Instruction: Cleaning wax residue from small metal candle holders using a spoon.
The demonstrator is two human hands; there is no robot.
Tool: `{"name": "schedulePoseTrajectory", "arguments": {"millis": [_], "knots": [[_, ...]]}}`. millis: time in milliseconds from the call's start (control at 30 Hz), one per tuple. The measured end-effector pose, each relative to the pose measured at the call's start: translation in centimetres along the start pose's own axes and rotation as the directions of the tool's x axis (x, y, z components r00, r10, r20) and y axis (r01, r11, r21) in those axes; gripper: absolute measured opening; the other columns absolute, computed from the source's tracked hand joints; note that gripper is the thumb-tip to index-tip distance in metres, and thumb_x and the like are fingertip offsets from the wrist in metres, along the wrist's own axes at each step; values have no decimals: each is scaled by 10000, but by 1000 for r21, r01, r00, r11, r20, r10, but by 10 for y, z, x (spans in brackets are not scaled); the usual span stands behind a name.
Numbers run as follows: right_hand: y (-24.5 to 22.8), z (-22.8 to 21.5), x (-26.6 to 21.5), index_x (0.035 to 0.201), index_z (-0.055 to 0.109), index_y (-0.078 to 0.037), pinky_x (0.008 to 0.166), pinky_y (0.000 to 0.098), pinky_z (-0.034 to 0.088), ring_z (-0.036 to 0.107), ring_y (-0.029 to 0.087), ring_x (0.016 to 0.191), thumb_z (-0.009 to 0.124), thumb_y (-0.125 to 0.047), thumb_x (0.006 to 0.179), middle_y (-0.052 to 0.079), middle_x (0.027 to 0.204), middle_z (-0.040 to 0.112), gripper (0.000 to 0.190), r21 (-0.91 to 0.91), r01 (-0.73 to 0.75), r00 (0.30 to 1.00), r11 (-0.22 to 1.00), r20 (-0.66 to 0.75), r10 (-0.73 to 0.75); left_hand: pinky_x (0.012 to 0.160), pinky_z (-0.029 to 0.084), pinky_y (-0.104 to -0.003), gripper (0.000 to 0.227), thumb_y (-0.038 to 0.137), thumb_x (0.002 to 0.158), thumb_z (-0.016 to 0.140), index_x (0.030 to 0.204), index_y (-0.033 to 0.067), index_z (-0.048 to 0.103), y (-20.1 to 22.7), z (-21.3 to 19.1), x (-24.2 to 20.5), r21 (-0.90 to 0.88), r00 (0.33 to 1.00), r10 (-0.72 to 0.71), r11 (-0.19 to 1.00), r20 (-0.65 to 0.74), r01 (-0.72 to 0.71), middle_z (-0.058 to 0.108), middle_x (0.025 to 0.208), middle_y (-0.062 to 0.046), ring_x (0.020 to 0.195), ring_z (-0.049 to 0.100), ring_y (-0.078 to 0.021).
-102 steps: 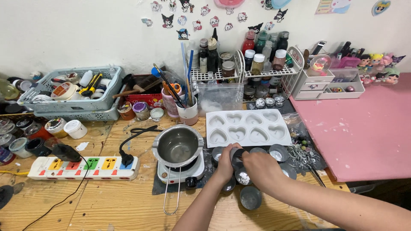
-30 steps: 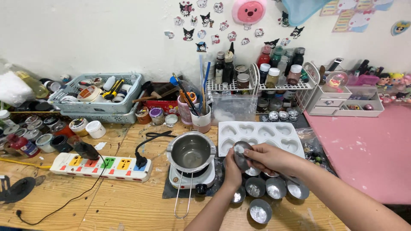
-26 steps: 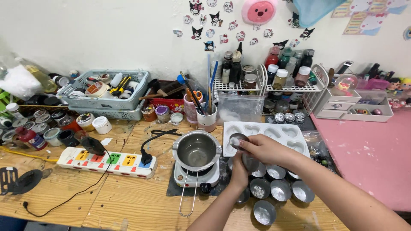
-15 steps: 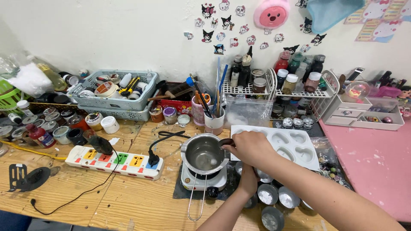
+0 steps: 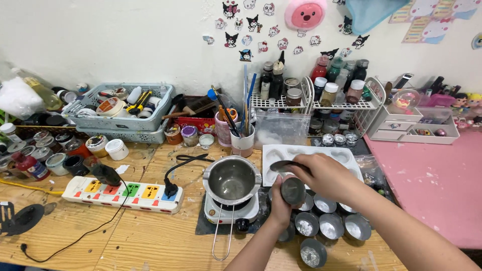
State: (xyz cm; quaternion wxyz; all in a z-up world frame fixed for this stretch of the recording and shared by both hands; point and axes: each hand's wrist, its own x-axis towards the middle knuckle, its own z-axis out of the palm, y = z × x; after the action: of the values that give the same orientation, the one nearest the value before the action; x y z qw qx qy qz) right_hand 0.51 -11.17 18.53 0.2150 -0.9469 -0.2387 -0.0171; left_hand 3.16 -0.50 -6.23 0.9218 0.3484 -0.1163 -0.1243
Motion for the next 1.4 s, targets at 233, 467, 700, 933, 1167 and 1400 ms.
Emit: {"name": "schedulePoseTrajectory", "arguments": {"millis": [233, 467, 700, 933, 1167, 1400], "knots": [[10, -3, -67, 1065, 703, -131, 698, 508, 538, 699, 390, 822, 616, -287, 903, 158, 829, 741, 242, -85, -140, 989, 986, -68, 134, 698, 502, -284, 487, 520, 1008, 308, 1170, 160, 594, 40, 45, -20, -28, 994, -13, 1000, -109, 10, 675, 1004, -5, 863, 646, -122], [15, 28, -80, 1036, 632, -128, 618, 472, 563, 719, 338, 763, 574, -277, 945, 91, 816, 713, 185, -287, -175, 982, 942, -123, 145, 587, 409, -254, 456, 454, 993, 327, 1247, 138, 537, 53, 56, -30, 125, 987, 131, 982, 96, -143, 671, 985, -26, 811, 588, -103], [27, 54, -76, 956, 577, -86, 594, 369, 594, 745, 235, 764, 598, -133, 886, 63, 829, 697, 87, -542, -136, 991, 829, -82, 109, 950, 524, -321, 459, 426, 1075, 283, 1175, 67, 552, 46, 58, -22, 158, 979, 196, 966, 56, -203, 681, 1045, -67, 1013, 661, -162], [33, 71, -71, 934, 567, -62, 560, 343, 595, 742, 213, 778, 625, -61, 786, 63, 819, 680, 158, -608, -82, 990, 790, -138, -4, 936, 497, -300, 430, 418, 1083, 284, 1163, 92, 553, 40, 52, -19, 119, 990, 139, 983, -5, -137, 641, 1056, -43, 1003, 624, -129], [35, 75, -71, 918, 564, -68, 561, 340, 594, 739, 210, 786, 629, -64, 781, 58, 809, 671, 152, -610, -85, 987, 788, -158, -16, 575, 428, -256, 427, 455, 1102, 247, 1141, 145, 539, 42, 50, -20, 144, 994, 104, 984, 25, -107, 590, 876, -3, 712, 531, -93], [47, 86, -73, 917, 556, -59, 556, 335, 592, 739, 224, 777, 617, -59, 794, 75, 795, 675, 137, -647, -32, 994, 762, -100, -44, 559, 464, -242, 453, 432, 1073, 239, 1034, 123, 568, 37, 48, -19, 373, 988, 129, 924, -83, -89, 594, 846, -10, 720, 546, -101]]}}
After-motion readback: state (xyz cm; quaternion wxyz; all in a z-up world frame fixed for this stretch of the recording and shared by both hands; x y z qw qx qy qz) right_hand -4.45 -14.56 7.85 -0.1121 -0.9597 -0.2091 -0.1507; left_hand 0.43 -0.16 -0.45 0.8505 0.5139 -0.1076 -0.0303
